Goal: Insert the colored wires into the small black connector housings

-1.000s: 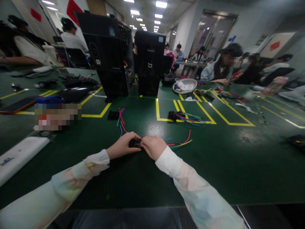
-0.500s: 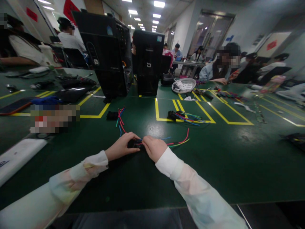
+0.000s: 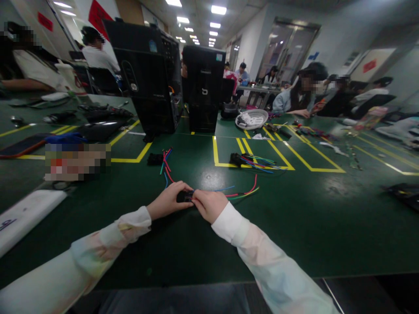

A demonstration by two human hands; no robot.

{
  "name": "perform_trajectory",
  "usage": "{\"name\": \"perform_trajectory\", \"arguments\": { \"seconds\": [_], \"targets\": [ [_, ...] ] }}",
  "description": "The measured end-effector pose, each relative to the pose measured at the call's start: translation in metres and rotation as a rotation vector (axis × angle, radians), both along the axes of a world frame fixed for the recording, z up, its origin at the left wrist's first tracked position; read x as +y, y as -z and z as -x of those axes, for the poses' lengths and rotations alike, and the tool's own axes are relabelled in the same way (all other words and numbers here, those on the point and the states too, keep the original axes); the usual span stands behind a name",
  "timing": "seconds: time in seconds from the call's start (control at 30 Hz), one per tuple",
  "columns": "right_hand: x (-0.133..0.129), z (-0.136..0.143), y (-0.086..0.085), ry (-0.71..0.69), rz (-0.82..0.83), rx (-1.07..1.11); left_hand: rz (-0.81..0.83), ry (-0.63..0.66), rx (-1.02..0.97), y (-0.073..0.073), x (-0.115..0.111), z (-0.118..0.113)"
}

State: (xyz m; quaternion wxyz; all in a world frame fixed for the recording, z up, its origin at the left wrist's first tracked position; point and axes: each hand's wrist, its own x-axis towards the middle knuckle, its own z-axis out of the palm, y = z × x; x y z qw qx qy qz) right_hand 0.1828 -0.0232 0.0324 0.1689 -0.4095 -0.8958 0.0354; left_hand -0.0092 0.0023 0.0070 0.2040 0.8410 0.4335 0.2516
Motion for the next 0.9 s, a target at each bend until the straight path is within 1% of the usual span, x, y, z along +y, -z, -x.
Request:
{"name": "perform_trajectory", "arguments": {
  "seconds": [0.23,0.33,0.43,0.5,0.6,0.67,0.9],
  "targets": [
    [0.004,0.009,-0.008,0.091,-0.065,-0.087,-0.018,0.056,0.015,-0.002,0.001,0.001],
    [0.006,0.009,-0.008,0.095,-0.065,-0.074,-0.012,0.066,0.021,-0.004,0.001,0.001],
    [0.008,0.006,-0.005,0.055,-0.034,-0.015,-0.008,0.062,0.014,-0.004,0.000,0.001],
    [0.010,0.004,-0.003,0.028,0.017,0.020,-0.003,0.053,0.011,-0.004,0.000,0.002],
    [0.011,0.000,-0.004,0.018,0.093,0.040,0.002,0.032,0.016,-0.002,-0.001,0.002],
    [0.012,-0.002,-0.004,0.019,0.109,0.042,-0.002,0.022,0.020,-0.001,-0.001,0.001],
    [0.012,0.001,-0.001,0.070,-0.007,0.043,-0.019,0.060,0.035,-0.002,-0.001,0.000]
  ]
}}
